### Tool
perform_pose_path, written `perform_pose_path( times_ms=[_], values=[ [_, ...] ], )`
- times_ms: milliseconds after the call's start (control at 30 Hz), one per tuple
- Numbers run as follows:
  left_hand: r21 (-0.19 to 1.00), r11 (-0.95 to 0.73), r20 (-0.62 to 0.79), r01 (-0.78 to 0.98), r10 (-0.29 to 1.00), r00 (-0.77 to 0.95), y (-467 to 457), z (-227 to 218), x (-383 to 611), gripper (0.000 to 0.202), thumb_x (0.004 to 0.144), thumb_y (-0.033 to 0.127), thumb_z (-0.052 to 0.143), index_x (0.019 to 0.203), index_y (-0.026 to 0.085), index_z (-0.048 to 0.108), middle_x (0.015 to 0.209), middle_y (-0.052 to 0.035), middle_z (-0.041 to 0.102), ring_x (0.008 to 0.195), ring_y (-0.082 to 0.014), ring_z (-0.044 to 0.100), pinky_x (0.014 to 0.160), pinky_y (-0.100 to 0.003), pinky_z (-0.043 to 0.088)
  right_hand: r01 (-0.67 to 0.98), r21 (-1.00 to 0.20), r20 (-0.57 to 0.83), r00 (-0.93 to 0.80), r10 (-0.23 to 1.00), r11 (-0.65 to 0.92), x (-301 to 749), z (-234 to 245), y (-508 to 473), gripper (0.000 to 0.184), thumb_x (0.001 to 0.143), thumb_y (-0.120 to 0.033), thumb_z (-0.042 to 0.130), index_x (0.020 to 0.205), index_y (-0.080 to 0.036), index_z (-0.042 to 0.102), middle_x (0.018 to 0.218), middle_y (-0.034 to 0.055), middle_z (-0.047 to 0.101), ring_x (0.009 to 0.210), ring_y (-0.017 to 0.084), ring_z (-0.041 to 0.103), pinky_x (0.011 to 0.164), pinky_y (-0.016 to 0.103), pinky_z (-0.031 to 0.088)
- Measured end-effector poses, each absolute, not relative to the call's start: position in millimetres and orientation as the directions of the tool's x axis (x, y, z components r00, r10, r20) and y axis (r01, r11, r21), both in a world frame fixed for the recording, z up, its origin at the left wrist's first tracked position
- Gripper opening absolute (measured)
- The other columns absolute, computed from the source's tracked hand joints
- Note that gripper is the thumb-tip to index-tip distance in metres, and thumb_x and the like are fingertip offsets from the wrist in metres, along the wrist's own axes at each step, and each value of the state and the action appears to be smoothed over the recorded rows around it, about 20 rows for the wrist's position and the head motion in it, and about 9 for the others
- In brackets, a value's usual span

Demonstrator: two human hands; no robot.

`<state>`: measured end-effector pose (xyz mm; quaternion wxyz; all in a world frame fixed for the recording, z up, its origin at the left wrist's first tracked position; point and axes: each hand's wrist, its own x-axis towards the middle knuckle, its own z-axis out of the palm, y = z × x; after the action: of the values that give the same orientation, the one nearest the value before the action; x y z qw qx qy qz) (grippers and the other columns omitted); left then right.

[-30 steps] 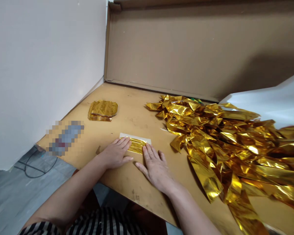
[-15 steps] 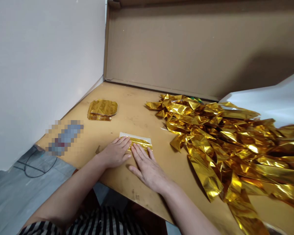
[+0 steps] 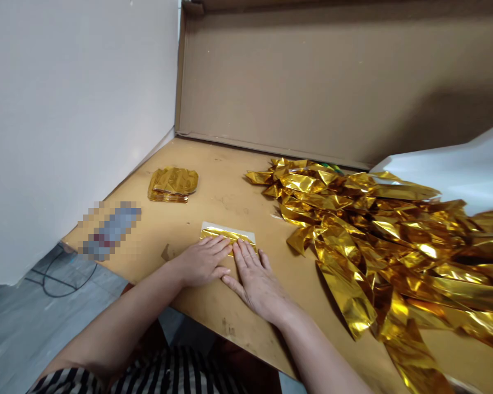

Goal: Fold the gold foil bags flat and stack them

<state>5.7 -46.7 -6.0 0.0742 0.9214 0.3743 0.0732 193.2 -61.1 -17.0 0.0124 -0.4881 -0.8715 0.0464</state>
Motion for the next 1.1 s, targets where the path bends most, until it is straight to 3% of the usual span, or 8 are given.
perform_pose_path(
  times_ms=[367,567,767,1100],
  values=[
    [0.169,-0.657,0.070,0.734,0.751,0.656,-42,-12,-5,0.060,0.095,0.047,0.024,0.138,0.007,0.030,0.148,-0.0154,0.028,0.139,-0.0220,0.021,0.112,-0.037,0.020,0.867,-0.101,-0.053,-0.495,0.867,0.488,191,-12,-62,0.082,0.087,-0.066,0.018,0.145,-0.008,0.020,0.149,0.0193,0.023,0.139,0.029,0.013,0.110,0.053,0.017],
    [0.166,-0.652,0.058,0.740,0.756,0.652,-42,-12,-4,0.058,0.095,0.044,0.024,0.139,0.007,0.028,0.148,-0.0150,0.027,0.139,-0.0207,0.019,0.112,-0.037,0.019,0.840,-0.102,0.011,-0.535,0.845,0.533,184,-8,-63,0.084,0.087,-0.065,0.019,0.144,-0.004,0.021,0.148,0.0224,0.023,0.139,0.030,0.012,0.110,0.056,0.013],
    [0.189,-0.658,0.081,0.729,0.750,0.656,-41,-15,-4,0.058,0.095,0.044,0.024,0.141,0.009,0.024,0.148,-0.0147,0.027,0.139,-0.0199,0.021,0.112,-0.037,0.020,0.772,-0.157,0.014,-0.622,0.783,0.616,173,-2,-64,0.081,0.089,-0.062,0.022,0.145,-0.004,0.016,0.149,0.0198,0.021,0.139,0.028,0.012,0.110,0.054,0.016],
    [0.172,-0.662,0.084,0.730,0.748,0.658,-41,-13,-6,0.058,0.095,0.046,0.025,0.139,0.008,0.030,0.147,-0.0151,0.030,0.138,-0.0211,0.023,0.111,-0.037,0.021,0.873,-0.119,-0.047,-0.481,0.876,0.473,191,-9,-59,0.084,0.087,-0.066,0.015,0.144,-0.005,0.022,0.149,0.0196,0.022,0.139,0.028,0.012,0.111,0.051,0.017]
  ],
)
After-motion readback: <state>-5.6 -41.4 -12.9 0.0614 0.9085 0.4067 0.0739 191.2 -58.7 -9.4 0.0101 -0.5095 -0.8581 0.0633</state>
